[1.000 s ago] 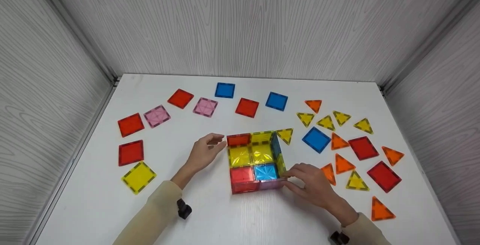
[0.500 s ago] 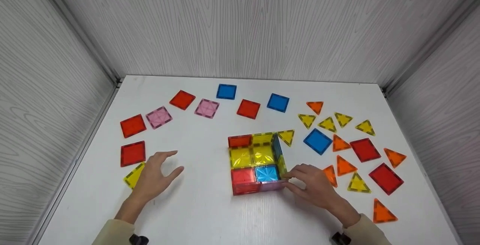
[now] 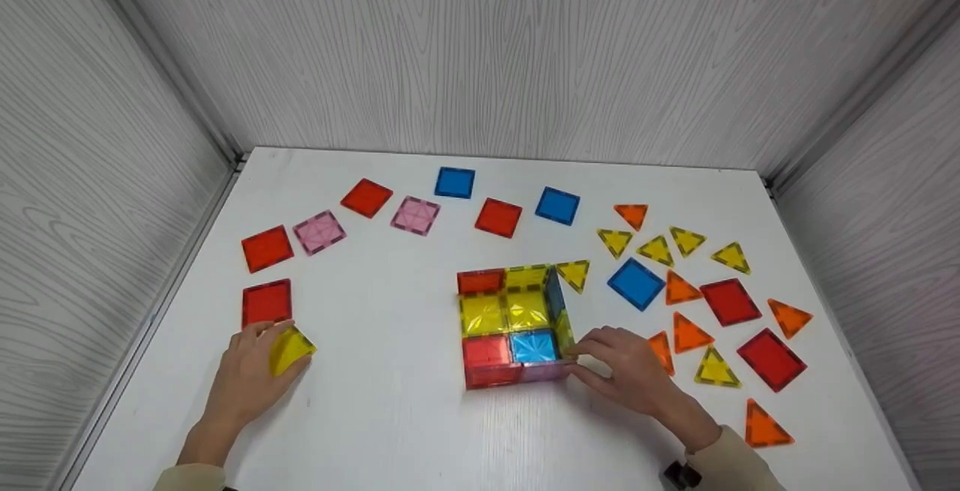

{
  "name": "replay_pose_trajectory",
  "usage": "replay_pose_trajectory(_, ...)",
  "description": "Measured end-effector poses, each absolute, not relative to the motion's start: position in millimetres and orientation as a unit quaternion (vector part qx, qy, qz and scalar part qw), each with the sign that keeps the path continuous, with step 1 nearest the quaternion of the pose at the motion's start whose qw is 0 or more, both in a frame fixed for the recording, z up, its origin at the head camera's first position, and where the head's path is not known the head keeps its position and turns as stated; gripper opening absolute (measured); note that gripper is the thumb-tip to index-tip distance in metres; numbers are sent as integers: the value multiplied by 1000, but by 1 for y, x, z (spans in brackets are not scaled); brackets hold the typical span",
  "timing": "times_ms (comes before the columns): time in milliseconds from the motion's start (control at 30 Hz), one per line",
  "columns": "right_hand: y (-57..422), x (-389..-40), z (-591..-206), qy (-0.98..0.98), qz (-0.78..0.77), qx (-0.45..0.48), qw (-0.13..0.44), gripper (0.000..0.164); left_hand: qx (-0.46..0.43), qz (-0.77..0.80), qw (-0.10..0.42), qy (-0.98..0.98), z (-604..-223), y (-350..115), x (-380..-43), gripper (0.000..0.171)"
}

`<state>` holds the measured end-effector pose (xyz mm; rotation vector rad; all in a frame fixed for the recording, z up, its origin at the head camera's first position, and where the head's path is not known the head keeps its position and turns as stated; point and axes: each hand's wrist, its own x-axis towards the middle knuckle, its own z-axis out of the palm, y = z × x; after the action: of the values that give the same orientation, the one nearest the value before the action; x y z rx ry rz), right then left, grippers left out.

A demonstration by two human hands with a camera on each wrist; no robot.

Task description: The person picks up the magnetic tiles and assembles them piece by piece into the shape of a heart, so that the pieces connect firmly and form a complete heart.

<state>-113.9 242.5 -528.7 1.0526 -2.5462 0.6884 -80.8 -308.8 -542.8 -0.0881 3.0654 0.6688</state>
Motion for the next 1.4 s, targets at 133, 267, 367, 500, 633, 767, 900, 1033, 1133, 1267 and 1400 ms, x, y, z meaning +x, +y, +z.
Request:
replay_pose_trajectory(133, 242, -114, -528, -887, 238, 367, 148, 25, -31, 209, 18, 977, -549, -313, -81, 68)
replay_pose_trajectory(267, 242, -114, -527, -887, 240, 367, 146, 24, -32, 207, 25, 978, -550, -313, -83, 67)
replay_pose_trajectory(367, 242, -114, -528, -887, 238, 367, 145, 24, -35, 217, 34, 975, -548, -308, -86, 65)
replay_pose_trajectory(500, 242, -113, -528, -889, 236, 366, 143, 24, -40, 253, 40, 966, -543, -289, -90, 65)
replay_pose_trajectory(633, 243, -113, -527, -890, 236, 364, 141, 24, -40, 293, 32, 955, -539, -265, -98, 63)
replay_pose_trajectory(767, 243, -113, -527, -892, 234, 360, 139, 24, -40, 346, 26, 937, -539, -241, -109, 60)
replay_pose_trajectory(900, 243, -113, -528, -891, 233, 364, 143, 25, -52, 407, 29, 911, -540, -218, -120, 57)
replay_pose_trajectory(1033, 243, -114, -530, -888, 234, 369, 146, 25, -68, 462, 28, 884, -541, -194, -128, 57)
replay_pose_trajectory(1133, 243, -114, -530, -888, 235, 368, 144, 25, -69, 501, 18, 862, -542, -176, -132, 56)
replay_pose_trajectory(1267, 243, -113, -529, -890, 234, 364, 143, 25, -83, 541, 17, 837, -542, -154, -138, 53)
replay_pose_trajectory(1400, 243, -113, -529, -891, 236, 362, 141, 25, -118, 561, 38, 819, -539, -133, -144, 52)
